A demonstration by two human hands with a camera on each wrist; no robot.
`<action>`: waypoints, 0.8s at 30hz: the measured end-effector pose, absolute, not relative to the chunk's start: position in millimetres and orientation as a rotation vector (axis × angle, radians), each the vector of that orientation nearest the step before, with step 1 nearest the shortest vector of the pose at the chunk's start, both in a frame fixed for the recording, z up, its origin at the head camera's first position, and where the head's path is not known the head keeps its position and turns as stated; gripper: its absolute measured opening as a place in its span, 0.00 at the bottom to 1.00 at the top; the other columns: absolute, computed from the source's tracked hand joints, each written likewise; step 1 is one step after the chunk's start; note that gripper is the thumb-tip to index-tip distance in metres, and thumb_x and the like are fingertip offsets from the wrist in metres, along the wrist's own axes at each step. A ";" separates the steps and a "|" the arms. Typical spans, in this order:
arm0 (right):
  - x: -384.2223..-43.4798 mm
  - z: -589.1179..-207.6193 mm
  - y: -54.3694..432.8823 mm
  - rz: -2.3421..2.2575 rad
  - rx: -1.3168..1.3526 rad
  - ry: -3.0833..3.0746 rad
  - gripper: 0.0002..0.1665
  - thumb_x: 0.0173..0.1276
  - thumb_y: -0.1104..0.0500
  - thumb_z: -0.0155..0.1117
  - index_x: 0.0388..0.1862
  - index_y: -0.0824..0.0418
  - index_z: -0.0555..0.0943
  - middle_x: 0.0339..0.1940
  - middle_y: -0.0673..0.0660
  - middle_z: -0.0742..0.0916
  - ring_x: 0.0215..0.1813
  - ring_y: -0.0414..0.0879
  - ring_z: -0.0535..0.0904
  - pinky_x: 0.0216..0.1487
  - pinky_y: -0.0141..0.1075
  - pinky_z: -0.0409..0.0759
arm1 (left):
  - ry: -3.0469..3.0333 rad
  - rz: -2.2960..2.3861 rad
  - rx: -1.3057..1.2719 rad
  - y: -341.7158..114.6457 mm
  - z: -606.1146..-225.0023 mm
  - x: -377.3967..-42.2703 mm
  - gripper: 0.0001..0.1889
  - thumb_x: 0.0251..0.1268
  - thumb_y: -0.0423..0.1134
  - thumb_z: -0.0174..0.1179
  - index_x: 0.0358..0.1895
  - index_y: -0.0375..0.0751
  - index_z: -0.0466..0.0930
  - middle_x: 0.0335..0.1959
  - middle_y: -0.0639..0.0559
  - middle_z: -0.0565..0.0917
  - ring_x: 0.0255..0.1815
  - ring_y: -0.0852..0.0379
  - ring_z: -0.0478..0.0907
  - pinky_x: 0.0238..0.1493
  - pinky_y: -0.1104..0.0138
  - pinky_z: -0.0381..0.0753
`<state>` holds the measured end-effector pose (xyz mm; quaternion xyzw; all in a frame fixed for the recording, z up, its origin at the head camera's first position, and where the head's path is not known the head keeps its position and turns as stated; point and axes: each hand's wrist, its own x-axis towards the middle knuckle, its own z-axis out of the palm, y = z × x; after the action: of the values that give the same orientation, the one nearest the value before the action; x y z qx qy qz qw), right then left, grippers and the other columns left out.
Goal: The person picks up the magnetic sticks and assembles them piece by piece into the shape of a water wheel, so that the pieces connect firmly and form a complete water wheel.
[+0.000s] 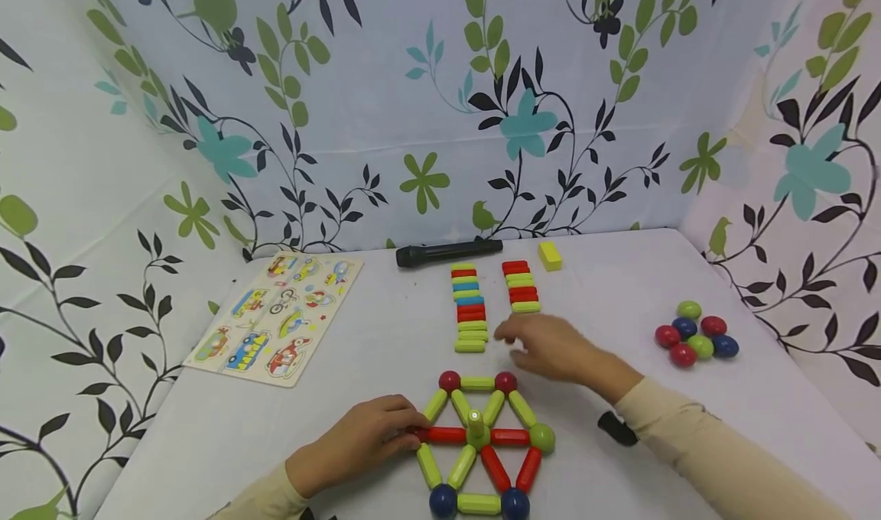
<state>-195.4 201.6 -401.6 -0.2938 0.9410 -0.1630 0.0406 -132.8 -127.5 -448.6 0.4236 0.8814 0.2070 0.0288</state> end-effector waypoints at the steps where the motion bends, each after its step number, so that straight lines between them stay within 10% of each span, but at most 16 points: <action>1: -207.2 -403.2 207.3 -0.405 -0.853 2.981 0.22 0.62 0.60 0.76 0.57 0.56 0.85 0.49 0.51 0.88 0.49 0.46 0.83 0.48 0.43 0.85 | 2.717 0.643 1.304 -127.5 -449.0 -132.8 0.11 0.68 0.43 0.68 0.52 0.54 0.87 0.43 0.64 0.84 0.42 0.72 0.78 0.46 0.76 0.79; 10: -263.8 -425.5 228.4 -0.071 -0.738 3.137 0.17 0.62 0.60 0.76 0.51 0.57 0.87 0.44 0.55 0.87 0.44 0.52 0.81 0.42 0.45 0.86 | 2.708 0.630 1.289 -126.6 -451.7 -131.3 0.12 0.68 0.44 0.68 0.53 0.55 0.87 0.43 0.65 0.84 0.42 0.72 0.78 0.47 0.76 0.79; 24: -257.5 -406.9 268.9 -0.049 -0.567 3.150 0.20 0.63 0.59 0.75 0.53 0.59 0.85 0.46 0.59 0.86 0.47 0.56 0.82 0.43 0.52 0.86 | 2.712 0.610 1.283 -124.4 -448.5 -131.6 0.11 0.69 0.44 0.67 0.53 0.55 0.87 0.44 0.65 0.84 0.43 0.72 0.78 0.47 0.75 0.79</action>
<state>-257.5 268.9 -406.9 -0.1770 0.9836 -0.0153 -0.0299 -131.6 -124.4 -448.5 0.4187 0.8851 0.1992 0.0400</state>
